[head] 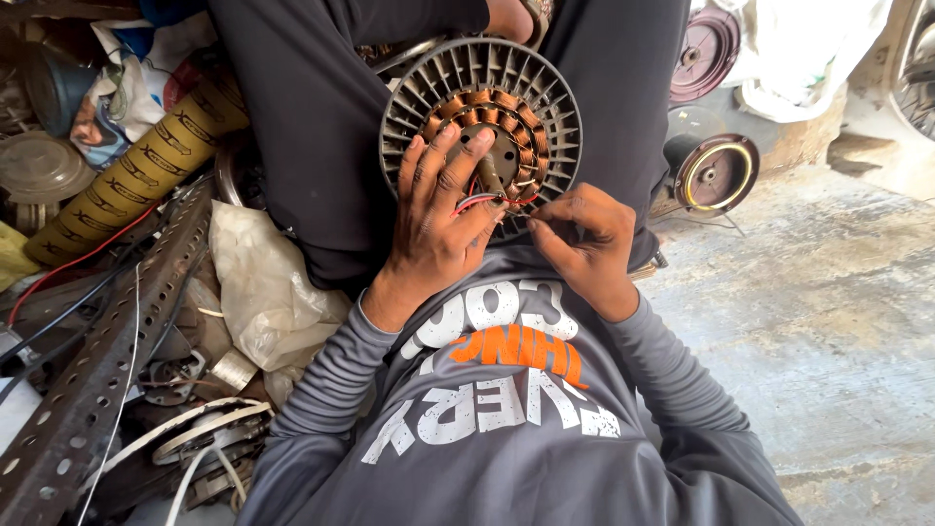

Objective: The person repairs an electric fan motor by hand and using a pair of scissors. They manipulate the copper coils, adjust wires, and trim components while sitting on the floor of a workshop.

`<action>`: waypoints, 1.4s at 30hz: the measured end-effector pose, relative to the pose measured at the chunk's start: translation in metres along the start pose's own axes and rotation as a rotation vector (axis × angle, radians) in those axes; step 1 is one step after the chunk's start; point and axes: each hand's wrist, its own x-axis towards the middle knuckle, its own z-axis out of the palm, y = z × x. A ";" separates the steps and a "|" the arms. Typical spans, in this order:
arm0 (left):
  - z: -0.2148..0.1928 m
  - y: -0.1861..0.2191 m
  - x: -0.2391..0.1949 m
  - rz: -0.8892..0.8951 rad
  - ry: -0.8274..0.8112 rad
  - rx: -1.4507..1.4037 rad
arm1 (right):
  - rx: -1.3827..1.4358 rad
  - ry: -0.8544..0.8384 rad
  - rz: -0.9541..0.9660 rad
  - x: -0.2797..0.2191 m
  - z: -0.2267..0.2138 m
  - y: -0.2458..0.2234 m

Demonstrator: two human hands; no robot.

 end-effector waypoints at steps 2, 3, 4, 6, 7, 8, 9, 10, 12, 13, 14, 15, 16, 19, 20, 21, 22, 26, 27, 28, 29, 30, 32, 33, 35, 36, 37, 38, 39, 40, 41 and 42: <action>-0.004 0.001 0.000 -0.003 -0.026 0.016 | -0.005 0.009 -0.015 0.001 0.000 -0.002; -0.005 0.001 0.002 -0.003 -0.036 0.025 | 0.003 0.019 -0.027 0.004 -0.001 -0.003; -0.006 0.001 0.003 0.010 -0.041 0.041 | 0.011 0.029 -0.038 0.007 -0.002 -0.005; -0.007 0.002 0.003 0.032 -0.052 0.069 | -0.036 -0.062 -0.106 0.009 -0.005 -0.009; -0.007 0.002 0.003 0.036 -0.057 0.079 | -0.061 -0.109 -0.135 0.008 -0.005 -0.010; -0.007 0.002 0.002 0.039 -0.061 0.088 | -0.058 -0.106 -0.134 0.008 -0.003 -0.010; -0.006 0.001 0.003 0.046 -0.062 0.098 | -0.058 -0.102 -0.137 0.009 0.000 -0.009; -0.005 0.002 0.003 0.037 -0.059 0.068 | -0.057 -0.098 -0.140 0.010 0.001 -0.008; -0.006 0.002 0.002 0.018 -0.046 0.016 | 0.017 -0.088 -0.049 0.011 0.004 -0.008; -0.006 0.001 0.002 0.019 -0.043 0.025 | 0.055 -0.084 0.000 0.010 0.005 -0.009; -0.005 0.001 0.002 0.020 -0.039 0.035 | 0.018 -0.063 -0.017 0.009 0.005 -0.010; -0.004 0.001 0.002 0.024 -0.034 0.041 | -0.022 -0.040 -0.035 0.009 0.004 -0.011; -0.002 0.001 0.002 0.019 -0.019 0.034 | -0.063 -0.017 -0.052 0.009 0.004 -0.012; 0.004 0.004 0.004 0.007 0.029 0.003 | -0.113 0.026 -0.127 0.009 0.002 -0.017; 0.007 0.006 0.006 0.003 0.041 -0.013 | -0.152 0.032 -0.153 0.008 0.002 -0.019; 0.008 0.006 0.007 0.001 0.054 -0.029 | -0.191 0.039 -0.181 0.006 0.003 -0.021; 0.008 0.005 0.008 0.010 0.052 -0.032 | -0.229 0.046 -0.208 0.006 0.003 -0.021; 0.002 0.003 0.009 0.022 0.001 -0.081 | -0.276 0.089 -0.329 0.006 0.004 -0.012; -0.002 0.001 0.010 0.022 -0.019 -0.094 | -0.288 0.097 -0.337 0.006 -0.002 -0.011; -0.006 -0.001 0.011 0.035 -0.006 -0.132 | -0.299 0.104 -0.345 0.006 -0.007 -0.010; -0.010 -0.004 0.013 0.049 0.007 -0.169 | -0.138 0.167 -0.215 0.007 -0.009 -0.008; -0.014 -0.004 0.014 0.064 0.019 -0.207 | 0.024 0.226 -0.083 0.009 -0.011 -0.006; -0.020 -0.003 0.021 0.017 0.162 -0.350 | 0.122 0.278 -0.018 0.017 -0.018 0.001; -0.023 -0.001 0.025 -0.006 0.232 -0.424 | 0.057 0.272 -0.082 0.020 -0.023 0.004; -0.028 -0.003 0.038 0.070 0.162 -0.449 | 0.026 0.252 -0.114 0.021 -0.027 0.005; -0.029 -0.005 0.045 0.109 0.128 -0.460 | 0.060 0.239 -0.082 0.020 -0.028 0.005; -0.029 -0.006 0.049 0.118 0.090 -0.444 | 0.095 0.222 -0.050 0.019 -0.030 0.004; -0.029 -0.007 0.053 0.128 0.052 -0.427 | 0.106 0.208 -0.056 0.019 -0.032 0.005; -0.028 -0.009 0.055 0.142 0.013 -0.411 | 0.116 0.199 -0.065 0.020 -0.033 0.008; -0.028 -0.008 0.056 0.147 0.025 -0.413 | 0.127 0.190 -0.074 0.020 -0.035 0.010; -0.028 -0.008 0.056 0.154 0.036 -0.414 | 0.145 0.208 -0.040 0.020 -0.035 0.012; -0.027 -0.007 0.056 0.161 0.047 -0.415 | 0.163 0.225 -0.006 0.019 -0.035 0.013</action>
